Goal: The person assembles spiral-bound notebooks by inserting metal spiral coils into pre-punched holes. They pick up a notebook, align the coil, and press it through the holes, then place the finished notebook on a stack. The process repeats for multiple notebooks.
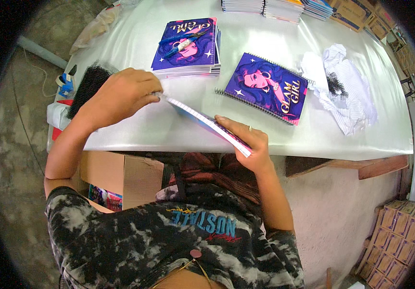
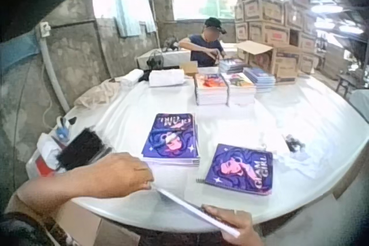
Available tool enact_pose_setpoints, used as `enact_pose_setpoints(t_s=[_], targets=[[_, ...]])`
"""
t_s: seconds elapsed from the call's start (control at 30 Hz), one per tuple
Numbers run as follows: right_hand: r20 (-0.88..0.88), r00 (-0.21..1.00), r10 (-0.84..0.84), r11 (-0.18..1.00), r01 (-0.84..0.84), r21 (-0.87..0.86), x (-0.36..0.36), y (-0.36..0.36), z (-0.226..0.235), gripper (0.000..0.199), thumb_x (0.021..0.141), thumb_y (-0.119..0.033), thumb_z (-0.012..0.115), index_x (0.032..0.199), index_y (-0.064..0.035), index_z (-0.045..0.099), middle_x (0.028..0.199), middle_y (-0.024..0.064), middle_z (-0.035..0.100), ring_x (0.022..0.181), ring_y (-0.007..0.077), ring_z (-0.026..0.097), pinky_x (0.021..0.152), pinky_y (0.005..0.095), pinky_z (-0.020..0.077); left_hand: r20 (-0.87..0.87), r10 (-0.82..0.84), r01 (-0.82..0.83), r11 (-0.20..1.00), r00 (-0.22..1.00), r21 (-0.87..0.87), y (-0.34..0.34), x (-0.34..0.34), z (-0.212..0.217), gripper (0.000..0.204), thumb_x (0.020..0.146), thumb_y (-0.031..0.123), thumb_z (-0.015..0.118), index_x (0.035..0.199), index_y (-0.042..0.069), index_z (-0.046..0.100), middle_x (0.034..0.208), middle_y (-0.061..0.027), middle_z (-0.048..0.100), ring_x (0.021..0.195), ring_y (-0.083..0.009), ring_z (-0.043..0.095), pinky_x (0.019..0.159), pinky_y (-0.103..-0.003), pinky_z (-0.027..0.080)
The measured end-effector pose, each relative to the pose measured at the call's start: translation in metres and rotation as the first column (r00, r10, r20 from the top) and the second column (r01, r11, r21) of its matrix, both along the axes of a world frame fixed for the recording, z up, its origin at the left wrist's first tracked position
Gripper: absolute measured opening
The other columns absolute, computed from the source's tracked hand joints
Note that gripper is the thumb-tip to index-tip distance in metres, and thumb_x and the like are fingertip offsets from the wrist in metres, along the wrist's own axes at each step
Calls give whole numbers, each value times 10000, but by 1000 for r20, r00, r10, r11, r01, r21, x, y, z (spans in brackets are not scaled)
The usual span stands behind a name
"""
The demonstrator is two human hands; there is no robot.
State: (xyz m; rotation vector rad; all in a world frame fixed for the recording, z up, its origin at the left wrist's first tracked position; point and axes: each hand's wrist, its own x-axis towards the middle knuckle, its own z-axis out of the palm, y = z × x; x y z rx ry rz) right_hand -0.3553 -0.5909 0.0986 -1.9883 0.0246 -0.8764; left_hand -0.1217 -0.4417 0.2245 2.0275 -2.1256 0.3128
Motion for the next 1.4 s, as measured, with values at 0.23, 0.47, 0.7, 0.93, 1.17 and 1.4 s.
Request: enact_pose_setpoints(t_s=[0.23,0.47,0.7,0.93,1.17,1.4], targets=[[13,1000,4,944,-8,329,3,11,12,343,748,70,570,1086,22,604,1066,161,631,958,226,633,826,271,474,73,-156,160,986,985,-53,-2,9,-5,259,659,132,710,828,54,531,805,-75,557,781,-268,546,674,-386,433],[-27,995,-95,994,96,54,6,11,-1,361,745,58,541,1097,7,604,1064,159,630,963,243,632,833,288,481,79,-107,109,994,991,-26,-6,8,-1,242,659,154,698,779,68,507,795,-62,548,793,-264,554,712,-368,448],[28,993,-113,993,114,-42,6,15,1,341,743,24,542,1076,8,614,1035,161,640,924,258,645,806,291,496,298,123,-5,930,946,-368,-3,-3,-13,765,663,434,683,1285,82,413,1307,-163,438,1219,-338,391,996,-514,266],[141,981,-136,976,157,-152,9,22,-4,292,763,-39,592,1042,43,613,1010,175,643,892,271,653,764,304,516,234,5,154,737,972,-658,8,11,-99,1072,678,788,381,1338,-49,268,1424,-245,206,1342,-377,140,1022,-608,49],[201,978,-57,974,99,-204,11,13,-4,354,714,-53,684,1030,79,595,990,208,637,876,292,655,772,335,523,73,-108,130,842,991,-524,23,-15,-168,1068,687,776,408,1315,-80,294,1362,-249,325,1246,-472,263,972,-666,126],[191,979,-70,975,108,-193,23,14,11,307,730,-83,674,987,75,618,963,206,644,867,291,657,758,329,527,-67,-51,19,914,996,-405,22,-9,-146,1132,657,739,521,1355,-86,183,1415,-277,180,1274,-501,175,985,-645,161]])
